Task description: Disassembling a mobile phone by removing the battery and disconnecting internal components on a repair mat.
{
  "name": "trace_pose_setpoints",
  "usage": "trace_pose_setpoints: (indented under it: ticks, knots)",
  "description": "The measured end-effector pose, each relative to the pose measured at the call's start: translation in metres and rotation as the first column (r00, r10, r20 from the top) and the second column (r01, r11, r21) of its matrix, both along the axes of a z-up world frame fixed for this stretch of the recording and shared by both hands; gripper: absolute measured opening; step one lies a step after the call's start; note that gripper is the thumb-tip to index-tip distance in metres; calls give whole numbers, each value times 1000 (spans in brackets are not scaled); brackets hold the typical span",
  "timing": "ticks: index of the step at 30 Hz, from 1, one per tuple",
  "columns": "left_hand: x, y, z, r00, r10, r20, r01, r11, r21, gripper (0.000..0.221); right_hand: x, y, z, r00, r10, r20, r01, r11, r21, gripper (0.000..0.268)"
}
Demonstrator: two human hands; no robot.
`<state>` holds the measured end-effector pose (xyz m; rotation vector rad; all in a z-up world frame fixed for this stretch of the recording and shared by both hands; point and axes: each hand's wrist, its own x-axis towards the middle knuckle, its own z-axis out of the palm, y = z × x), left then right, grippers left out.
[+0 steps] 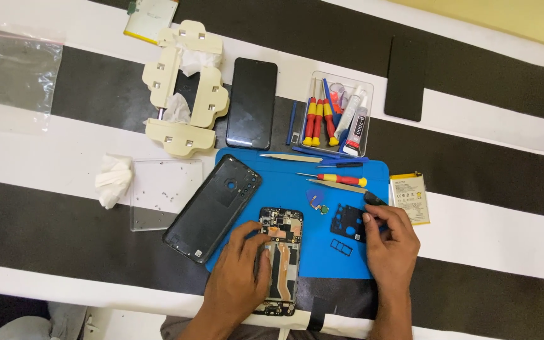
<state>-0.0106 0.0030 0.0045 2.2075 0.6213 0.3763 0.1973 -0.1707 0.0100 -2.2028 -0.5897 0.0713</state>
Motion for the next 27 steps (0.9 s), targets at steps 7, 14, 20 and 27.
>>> trace_pose_setpoints:
  ticks: [7, 14, 20, 27]
  knots:
    - [-1, 0, -3, 1000, -6, -8, 6, 1000, -29, 27, 0, 0, 0, 1000, -16, 8, 16, 999, -44, 15]
    - [-4, 1, -5, 999, -31, 19, 31, 999, -44, 29, -2, 2, 2, 1000, -14, 14, 15, 999, -51, 15]
    - [-5, 1, -6, 1000, -23, 20, 24, 998, -50, 28, -1, 1, 0, 999, -32, 15, 33, 997, -66, 15]
    - [-6, 3, 3, 991, -17, 131, 29, 995, -94, 25, -2, 2, 1, 1000, -28, 1, 28, 999, -27, 15]
